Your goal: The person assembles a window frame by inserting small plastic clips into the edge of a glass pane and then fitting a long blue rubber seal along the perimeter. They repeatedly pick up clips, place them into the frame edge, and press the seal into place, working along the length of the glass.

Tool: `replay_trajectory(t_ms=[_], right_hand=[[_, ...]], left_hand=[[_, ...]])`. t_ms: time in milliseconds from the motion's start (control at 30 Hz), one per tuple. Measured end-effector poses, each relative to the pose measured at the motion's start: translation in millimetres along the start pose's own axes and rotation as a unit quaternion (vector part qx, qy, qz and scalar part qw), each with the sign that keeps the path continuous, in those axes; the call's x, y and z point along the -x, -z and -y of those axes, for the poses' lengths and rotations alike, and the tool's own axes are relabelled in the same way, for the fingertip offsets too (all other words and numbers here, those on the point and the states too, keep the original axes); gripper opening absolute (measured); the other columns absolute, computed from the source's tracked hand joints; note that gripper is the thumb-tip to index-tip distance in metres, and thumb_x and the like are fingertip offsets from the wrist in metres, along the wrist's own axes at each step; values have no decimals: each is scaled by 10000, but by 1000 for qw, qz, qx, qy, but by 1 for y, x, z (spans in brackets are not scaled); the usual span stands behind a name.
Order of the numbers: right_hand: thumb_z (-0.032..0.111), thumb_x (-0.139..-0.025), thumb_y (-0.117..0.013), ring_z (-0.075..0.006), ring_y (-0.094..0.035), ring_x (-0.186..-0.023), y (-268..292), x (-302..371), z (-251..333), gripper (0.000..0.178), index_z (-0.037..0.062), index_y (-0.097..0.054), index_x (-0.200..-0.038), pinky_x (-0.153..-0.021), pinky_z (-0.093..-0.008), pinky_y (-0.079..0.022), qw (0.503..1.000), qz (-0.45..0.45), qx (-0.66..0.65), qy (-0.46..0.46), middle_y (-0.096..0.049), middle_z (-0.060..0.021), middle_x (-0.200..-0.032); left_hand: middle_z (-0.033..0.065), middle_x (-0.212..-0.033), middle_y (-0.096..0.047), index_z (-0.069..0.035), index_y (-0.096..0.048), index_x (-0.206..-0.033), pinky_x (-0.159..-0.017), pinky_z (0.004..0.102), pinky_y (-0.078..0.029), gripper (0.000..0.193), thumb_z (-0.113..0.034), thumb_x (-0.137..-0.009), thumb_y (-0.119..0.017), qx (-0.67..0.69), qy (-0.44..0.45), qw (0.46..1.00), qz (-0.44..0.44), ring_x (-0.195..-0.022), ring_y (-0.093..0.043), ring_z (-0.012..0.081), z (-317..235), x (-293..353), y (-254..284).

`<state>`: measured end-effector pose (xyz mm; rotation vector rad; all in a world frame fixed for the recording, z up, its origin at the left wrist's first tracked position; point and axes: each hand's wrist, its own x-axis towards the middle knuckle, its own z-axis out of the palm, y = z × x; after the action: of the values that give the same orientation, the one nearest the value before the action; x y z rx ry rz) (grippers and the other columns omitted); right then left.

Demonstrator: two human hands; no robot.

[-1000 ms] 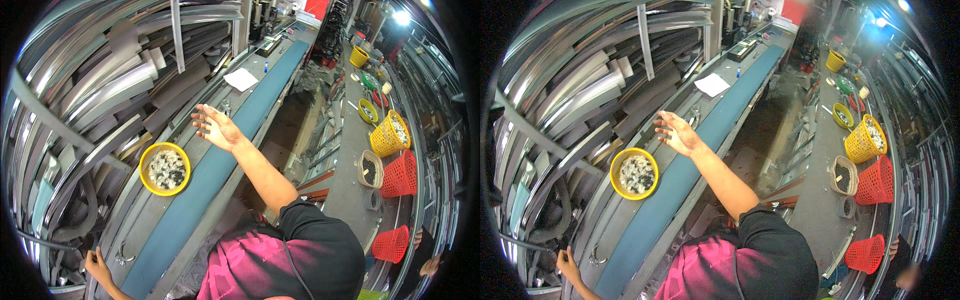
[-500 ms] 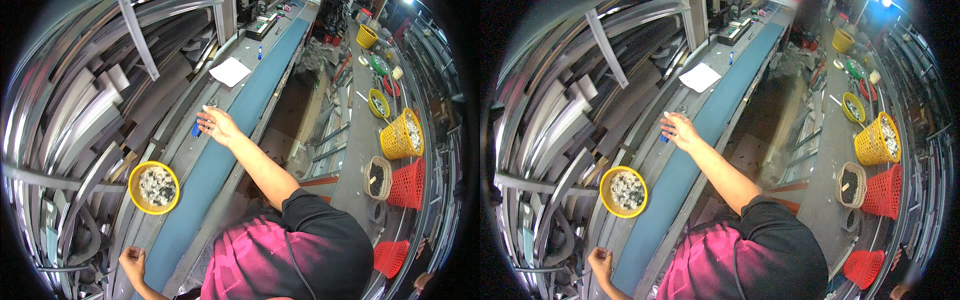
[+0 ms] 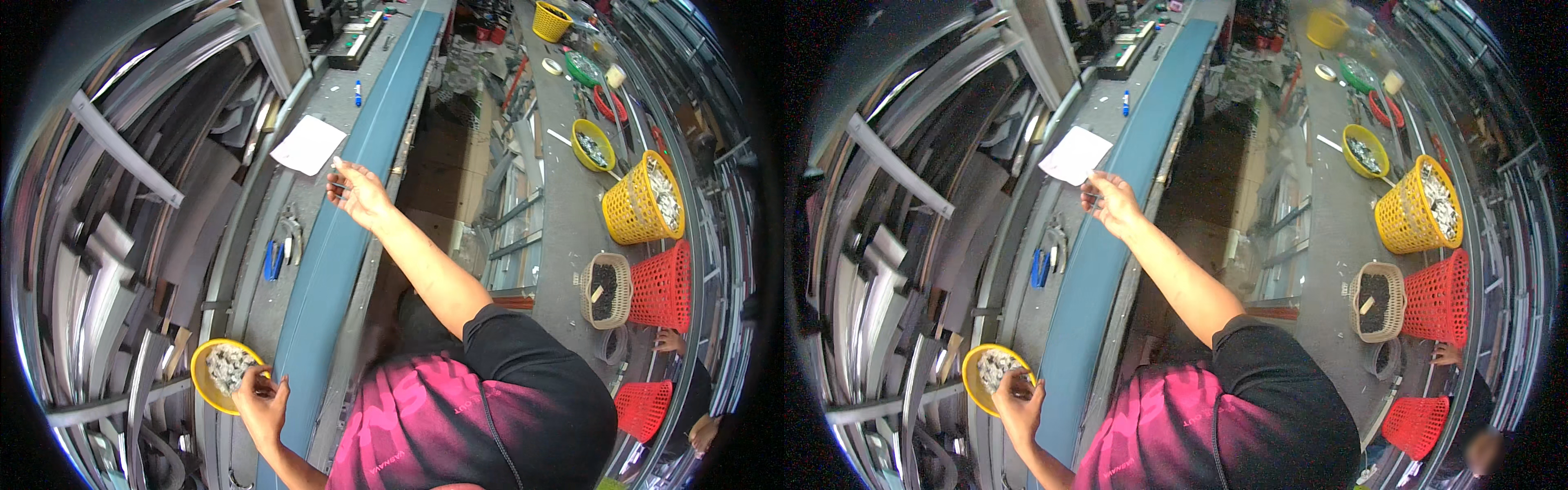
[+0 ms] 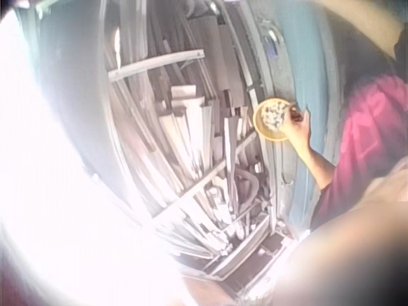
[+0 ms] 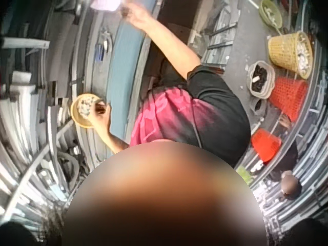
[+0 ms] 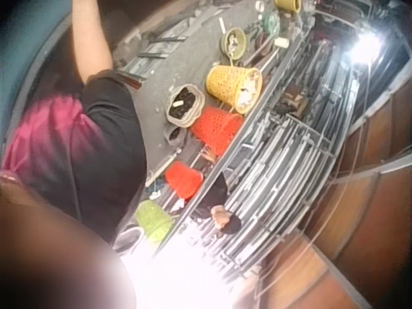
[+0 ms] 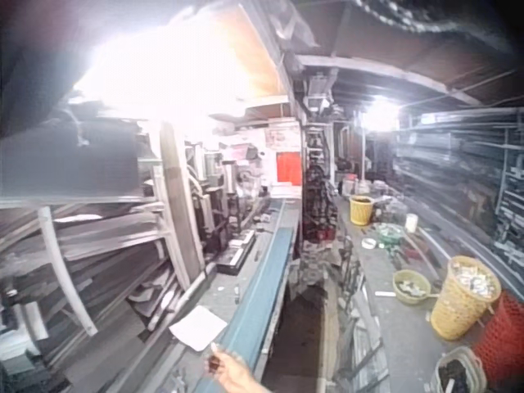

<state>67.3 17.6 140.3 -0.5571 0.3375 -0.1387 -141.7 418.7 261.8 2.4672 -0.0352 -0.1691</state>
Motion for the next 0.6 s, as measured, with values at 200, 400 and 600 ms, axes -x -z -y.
replay_trajectory(t_ms=[200, 400, 600], right_hand=[[390, -1043, -865, -291, -708, -1237, 25, -30, 64, 587, 83, -584, -1458, -1069, -474, -614, 992, 112, 59, -17, -735, -174, -1362], [542, -934, -910, -364, -653, -1407, 95, -117, 203, 1103, -30, -375, -1711, -1197, -550, -570, 950, 271, 118, -104, -622, -253, -1543], [652, -920, -868, -367, -646, -1405, 143, -221, 354, 1092, -30, -445, -1661, -1178, -558, -581, 952, 254, 157, -71, -632, -248, -1522]], left_hand=[[134, -1218, -727, -74, -705, -1423, -758, 346, -589, 750, -15, -722, -963, 1, -128, 990, -61, -1069, -713, 225, -94, -48, -43], [184, -1459, -598, 3, -651, -1468, -1047, 459, -559, 710, -164, -840, -939, 58, -271, 940, -197, -1328, -603, 321, -240, -108, -103], [214, -1162, -731, -7, -650, -1461, -984, 557, -596, 807, -541, -917, -916, 411, -446, 785, 124, -1144, -723, 413, -424, -217, -184]])
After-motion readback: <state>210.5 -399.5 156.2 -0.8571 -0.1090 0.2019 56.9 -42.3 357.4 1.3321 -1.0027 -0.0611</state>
